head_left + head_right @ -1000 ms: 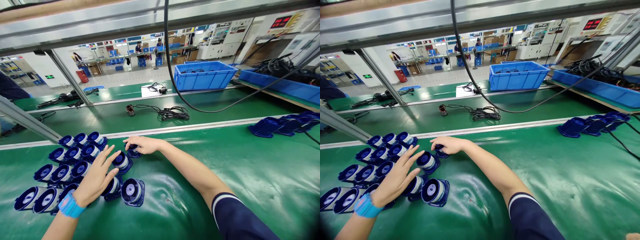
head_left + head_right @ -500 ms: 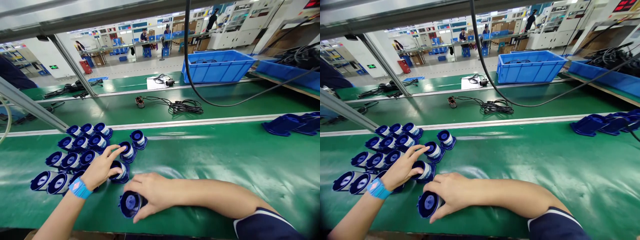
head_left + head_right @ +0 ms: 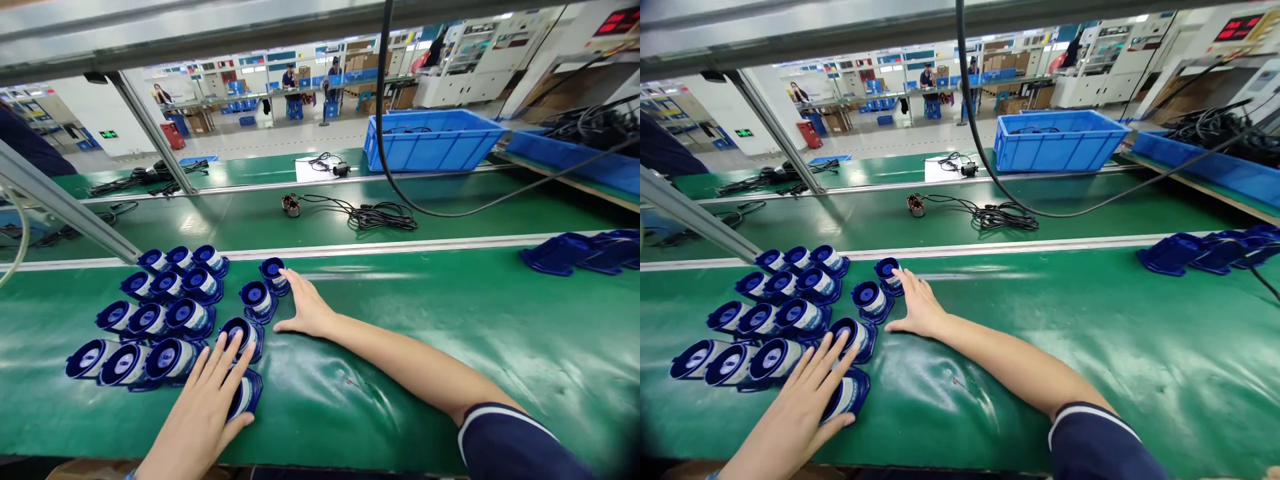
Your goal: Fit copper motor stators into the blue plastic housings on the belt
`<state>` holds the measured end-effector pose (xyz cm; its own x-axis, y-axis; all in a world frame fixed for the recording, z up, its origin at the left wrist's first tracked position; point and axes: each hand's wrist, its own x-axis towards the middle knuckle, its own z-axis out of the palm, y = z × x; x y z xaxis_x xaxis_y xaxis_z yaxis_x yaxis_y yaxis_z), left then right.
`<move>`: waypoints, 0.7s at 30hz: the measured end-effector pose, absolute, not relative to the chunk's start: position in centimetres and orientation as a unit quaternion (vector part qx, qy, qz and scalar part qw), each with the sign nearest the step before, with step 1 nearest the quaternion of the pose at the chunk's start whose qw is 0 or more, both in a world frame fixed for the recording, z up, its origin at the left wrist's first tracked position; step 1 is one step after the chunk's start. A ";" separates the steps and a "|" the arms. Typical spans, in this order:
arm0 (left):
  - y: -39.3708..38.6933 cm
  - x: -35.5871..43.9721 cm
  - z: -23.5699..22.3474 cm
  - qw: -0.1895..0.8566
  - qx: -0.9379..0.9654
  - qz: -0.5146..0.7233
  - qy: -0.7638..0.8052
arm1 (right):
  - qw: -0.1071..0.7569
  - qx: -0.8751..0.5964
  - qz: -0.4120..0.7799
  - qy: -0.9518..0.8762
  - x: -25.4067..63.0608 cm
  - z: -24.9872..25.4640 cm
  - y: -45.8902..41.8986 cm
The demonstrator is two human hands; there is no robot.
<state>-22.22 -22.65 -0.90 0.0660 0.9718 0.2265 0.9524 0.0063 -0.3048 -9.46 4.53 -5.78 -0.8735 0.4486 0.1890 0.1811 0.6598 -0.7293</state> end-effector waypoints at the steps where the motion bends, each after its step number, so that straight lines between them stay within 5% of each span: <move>1: -22.4 -22.5 -1.4 0.194 -0.705 0.027 -0.681 | 0.182 -0.166 0.374 -0.894 -10.6 -6.3 4.6; 12: -22.0 -27.4 -1.9 0.238 -0.650 0.040 -0.720 | 0.248 0.003 0.425 -0.871 -21.9 -7.8 7.5; 21: -22.3 -29.8 -3.0 0.237 -0.641 0.019 -0.730 | 0.238 -0.017 0.391 -0.889 -22.5 -6.9 7.8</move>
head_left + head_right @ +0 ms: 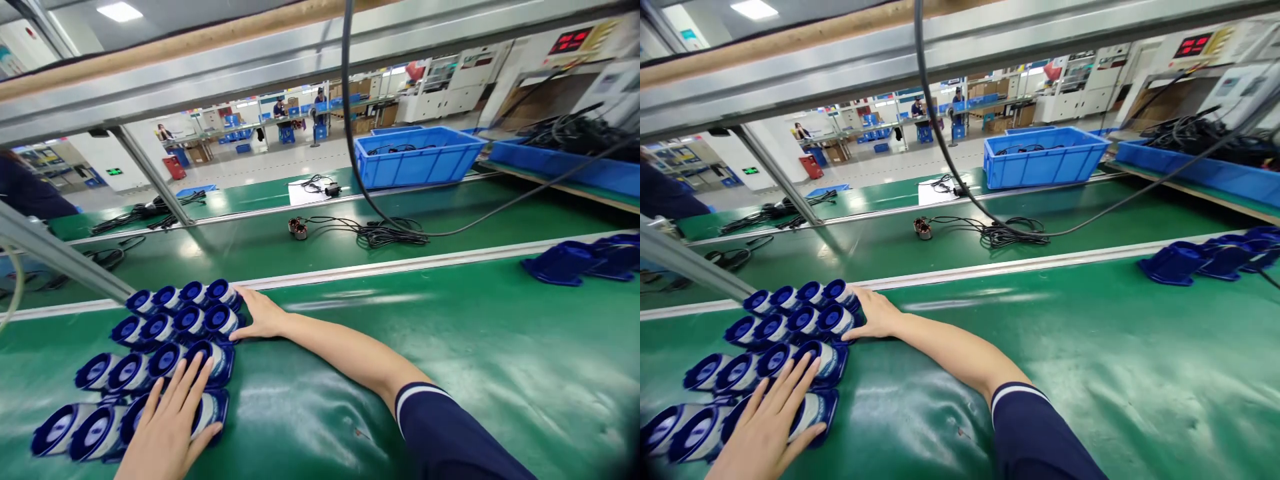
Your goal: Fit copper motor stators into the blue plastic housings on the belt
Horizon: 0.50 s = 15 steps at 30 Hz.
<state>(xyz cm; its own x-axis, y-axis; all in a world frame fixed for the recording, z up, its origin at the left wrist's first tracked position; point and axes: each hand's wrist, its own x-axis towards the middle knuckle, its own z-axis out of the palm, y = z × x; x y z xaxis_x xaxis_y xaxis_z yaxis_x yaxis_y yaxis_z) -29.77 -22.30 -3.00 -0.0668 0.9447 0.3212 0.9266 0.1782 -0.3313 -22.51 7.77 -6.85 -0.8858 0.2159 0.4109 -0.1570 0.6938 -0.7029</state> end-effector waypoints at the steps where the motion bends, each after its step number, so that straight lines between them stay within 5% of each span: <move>1: -22.4 -29.9 -3.0 0.242 -0.644 0.016 -0.725 | 0.238 -0.036 0.369 -0.898 -21.8 -6.4 8.8; 7: -15.6 -30.2 2.6 0.242 -0.709 -0.007 -0.662 | 0.244 -0.236 0.223 -0.914 -14.8 -3.9 19.9; 11: -0.2 -29.6 7.0 0.106 -0.727 0.013 -0.678 | 0.224 -0.343 0.141 -0.901 -7.8 -3.0 27.5; 15: 16.3 -28.8 5.5 0.013 -0.690 0.031 -0.723 | 0.177 -0.460 0.058 -0.868 0.9 -2.8 34.1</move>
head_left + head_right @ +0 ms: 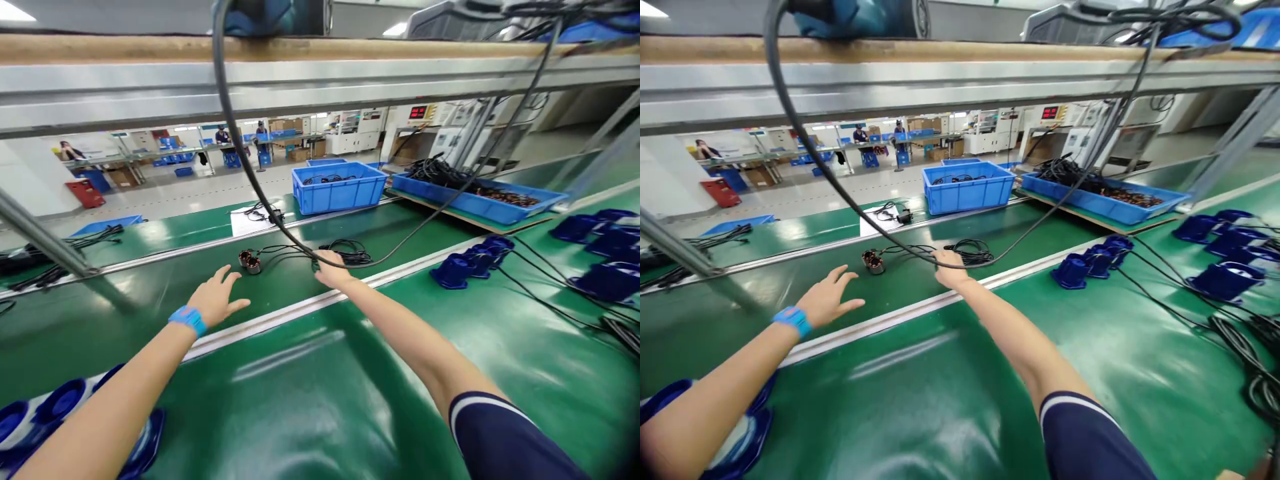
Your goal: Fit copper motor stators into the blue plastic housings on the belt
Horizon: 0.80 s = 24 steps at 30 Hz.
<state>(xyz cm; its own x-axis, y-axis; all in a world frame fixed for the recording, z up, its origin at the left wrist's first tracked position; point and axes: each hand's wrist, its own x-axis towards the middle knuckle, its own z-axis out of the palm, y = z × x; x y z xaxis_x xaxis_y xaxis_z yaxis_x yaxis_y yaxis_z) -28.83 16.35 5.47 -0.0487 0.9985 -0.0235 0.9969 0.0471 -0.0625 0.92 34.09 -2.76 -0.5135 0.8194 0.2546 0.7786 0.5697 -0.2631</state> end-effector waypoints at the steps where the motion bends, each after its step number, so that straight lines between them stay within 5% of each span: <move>1: 19.6 -28.8 4.4 0.006 -0.685 0.028 -0.728 | 0.160 -0.483 0.039 -0.860 3.0 -2.9 35.5; 12: 34.8 -29.8 -2.1 -0.054 -0.690 0.006 -0.722 | -0.033 -0.558 -0.015 -0.829 12.4 -3.5 44.0; 24: 20.9 -28.3 4.0 -0.124 -0.797 0.127 -0.578 | 0.006 -0.567 0.046 -0.823 28.5 5.5 26.5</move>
<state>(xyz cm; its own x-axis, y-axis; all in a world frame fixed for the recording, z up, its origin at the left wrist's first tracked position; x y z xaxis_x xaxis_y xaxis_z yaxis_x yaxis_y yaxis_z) -28.29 20.95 4.03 0.3003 0.8889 -0.3459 0.9520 -0.3020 0.0504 28.46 26.52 5.47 -0.3574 0.9330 -0.0424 0.9319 0.3532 -0.0827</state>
